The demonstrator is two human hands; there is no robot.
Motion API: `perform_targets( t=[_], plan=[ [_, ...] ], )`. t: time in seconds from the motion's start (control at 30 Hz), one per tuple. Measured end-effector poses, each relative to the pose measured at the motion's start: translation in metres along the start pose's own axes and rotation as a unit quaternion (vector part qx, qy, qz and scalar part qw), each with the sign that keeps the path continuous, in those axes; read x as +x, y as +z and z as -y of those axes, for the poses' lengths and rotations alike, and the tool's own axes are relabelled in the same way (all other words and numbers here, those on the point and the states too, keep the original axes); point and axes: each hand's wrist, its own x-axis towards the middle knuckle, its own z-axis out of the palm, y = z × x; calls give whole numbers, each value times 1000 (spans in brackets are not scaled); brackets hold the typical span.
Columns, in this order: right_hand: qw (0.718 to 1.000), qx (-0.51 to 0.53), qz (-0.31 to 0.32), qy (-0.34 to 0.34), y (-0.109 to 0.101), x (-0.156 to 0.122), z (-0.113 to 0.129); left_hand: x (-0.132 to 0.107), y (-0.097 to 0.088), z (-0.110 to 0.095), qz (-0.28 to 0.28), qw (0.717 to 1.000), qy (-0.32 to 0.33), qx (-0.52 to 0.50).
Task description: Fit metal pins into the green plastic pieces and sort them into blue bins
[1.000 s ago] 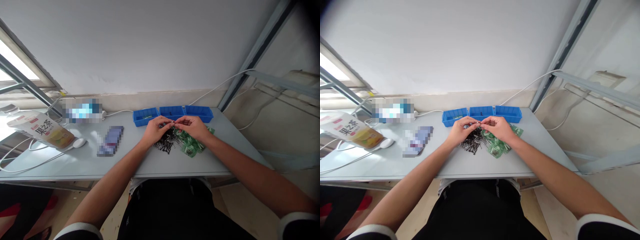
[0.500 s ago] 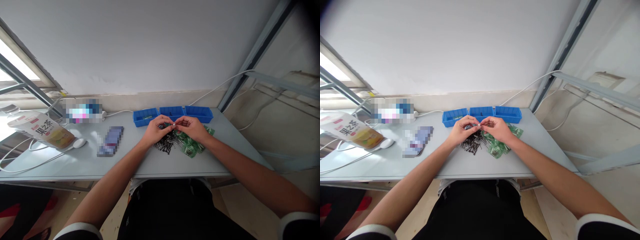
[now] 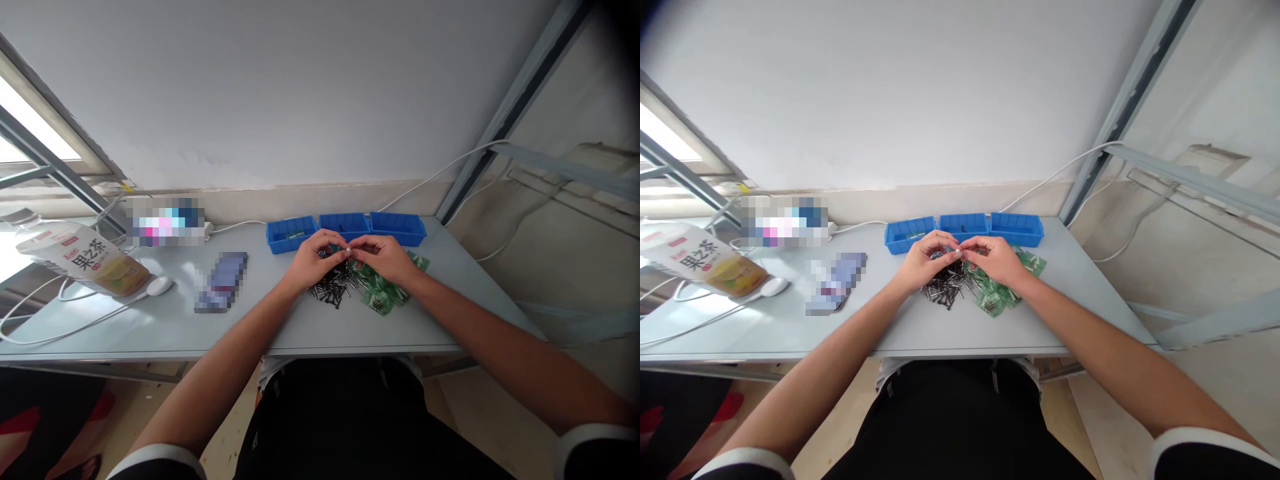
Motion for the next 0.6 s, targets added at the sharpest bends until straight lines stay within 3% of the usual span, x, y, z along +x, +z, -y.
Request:
perform_targets(
  t=[0.2,0.6],
  plan=[
    [1000,8,11,20,3,-1,2,1,1,8,-25,999,-31,-29],
    [999,25,18,24,-2,0,-5,0,-2,6,21,999,-35,-31]
  ],
)
